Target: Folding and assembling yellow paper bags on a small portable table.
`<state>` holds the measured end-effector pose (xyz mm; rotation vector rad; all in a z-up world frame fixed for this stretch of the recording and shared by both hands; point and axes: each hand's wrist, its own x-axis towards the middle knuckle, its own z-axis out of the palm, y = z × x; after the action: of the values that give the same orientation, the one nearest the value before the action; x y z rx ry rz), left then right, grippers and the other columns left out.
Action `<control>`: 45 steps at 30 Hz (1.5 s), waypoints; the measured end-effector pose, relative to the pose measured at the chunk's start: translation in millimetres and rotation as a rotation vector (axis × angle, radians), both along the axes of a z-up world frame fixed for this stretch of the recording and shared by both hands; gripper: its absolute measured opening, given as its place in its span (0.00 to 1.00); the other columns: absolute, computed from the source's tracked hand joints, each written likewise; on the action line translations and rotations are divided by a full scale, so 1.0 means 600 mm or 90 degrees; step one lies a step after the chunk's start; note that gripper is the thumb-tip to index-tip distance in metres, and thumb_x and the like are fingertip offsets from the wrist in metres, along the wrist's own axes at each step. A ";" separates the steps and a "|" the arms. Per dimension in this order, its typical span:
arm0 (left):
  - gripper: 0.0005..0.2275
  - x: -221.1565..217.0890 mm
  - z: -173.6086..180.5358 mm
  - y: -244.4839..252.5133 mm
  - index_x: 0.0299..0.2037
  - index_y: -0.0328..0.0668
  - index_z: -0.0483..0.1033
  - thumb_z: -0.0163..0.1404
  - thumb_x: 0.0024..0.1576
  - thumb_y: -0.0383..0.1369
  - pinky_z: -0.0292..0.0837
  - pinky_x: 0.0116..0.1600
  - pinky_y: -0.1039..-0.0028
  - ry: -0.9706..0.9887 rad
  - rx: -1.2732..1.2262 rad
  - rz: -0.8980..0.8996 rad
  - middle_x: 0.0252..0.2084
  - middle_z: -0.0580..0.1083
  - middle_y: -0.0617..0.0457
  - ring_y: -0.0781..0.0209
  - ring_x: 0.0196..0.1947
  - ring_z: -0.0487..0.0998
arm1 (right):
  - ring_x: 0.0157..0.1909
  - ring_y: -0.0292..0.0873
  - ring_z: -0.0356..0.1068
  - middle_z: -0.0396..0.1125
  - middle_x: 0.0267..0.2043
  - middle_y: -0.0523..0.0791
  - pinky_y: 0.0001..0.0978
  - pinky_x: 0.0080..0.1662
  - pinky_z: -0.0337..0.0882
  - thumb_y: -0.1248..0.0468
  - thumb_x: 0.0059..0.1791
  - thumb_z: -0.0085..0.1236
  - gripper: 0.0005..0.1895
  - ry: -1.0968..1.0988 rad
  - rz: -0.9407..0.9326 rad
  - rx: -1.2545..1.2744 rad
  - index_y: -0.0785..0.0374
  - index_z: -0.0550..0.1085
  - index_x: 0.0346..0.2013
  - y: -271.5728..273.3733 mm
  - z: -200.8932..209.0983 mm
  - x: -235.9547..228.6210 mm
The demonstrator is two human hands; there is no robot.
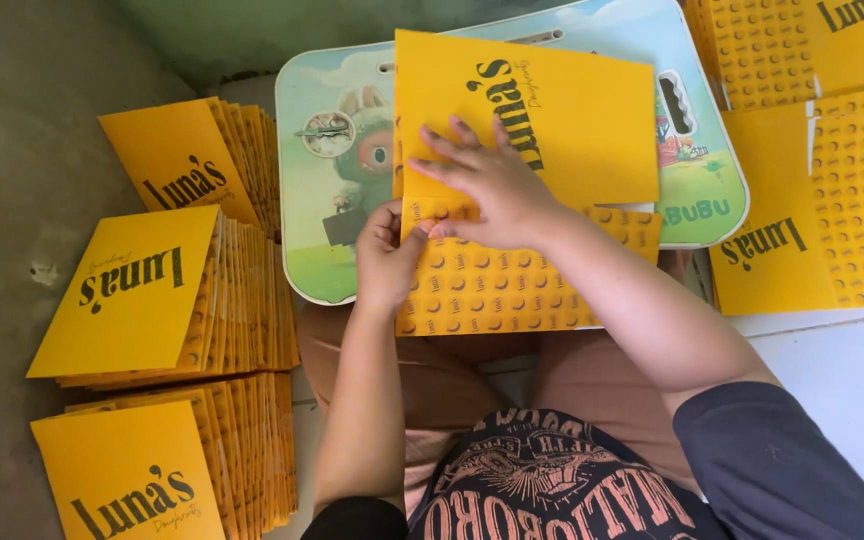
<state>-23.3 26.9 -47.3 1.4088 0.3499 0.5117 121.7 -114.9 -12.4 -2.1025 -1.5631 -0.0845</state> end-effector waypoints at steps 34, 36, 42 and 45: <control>0.03 -0.030 0.106 0.001 0.32 0.36 0.81 0.60 0.57 0.27 0.55 0.71 0.42 -0.310 0.458 0.124 0.33 0.78 0.47 0.43 0.46 0.79 | 0.48 0.53 0.76 0.74 0.40 0.46 0.46 0.51 0.75 0.46 0.43 0.74 0.22 -0.029 -0.019 0.334 0.57 0.81 0.40 -0.039 0.086 -0.070; 0.03 -0.023 0.097 -0.005 0.32 0.36 0.81 0.60 0.56 0.24 0.56 0.72 0.43 -0.346 0.405 0.122 0.28 0.78 0.51 0.52 0.35 0.81 | 0.27 0.44 0.66 0.63 0.21 0.40 0.36 0.35 0.69 0.49 0.47 0.72 0.17 -0.154 -0.018 0.395 0.58 0.80 0.27 -0.039 0.095 -0.075; 0.03 -0.018 0.113 -0.020 0.31 0.36 0.81 0.61 0.56 0.25 0.74 0.60 0.47 -0.373 0.366 0.108 0.27 0.78 0.51 0.55 0.29 0.80 | 0.20 0.40 0.58 0.55 0.16 0.40 0.29 0.28 0.63 0.46 0.47 0.70 0.24 -0.267 -0.040 0.381 0.60 0.74 0.19 -0.049 0.090 -0.062; 0.02 -0.019 0.119 -0.016 0.32 0.36 0.81 0.60 0.56 0.24 0.74 0.59 0.46 -0.382 0.352 0.106 0.27 0.78 0.51 0.56 0.29 0.79 | 0.22 0.40 0.61 0.58 0.18 0.40 0.29 0.29 0.64 0.43 0.49 0.67 0.26 -0.292 -0.060 0.359 0.61 0.75 0.21 -0.058 0.113 -0.052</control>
<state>-34.6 17.5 24.1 1.6711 -0.1811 1.1959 90.4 -149.7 55.7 -1.7650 -1.4467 -0.9799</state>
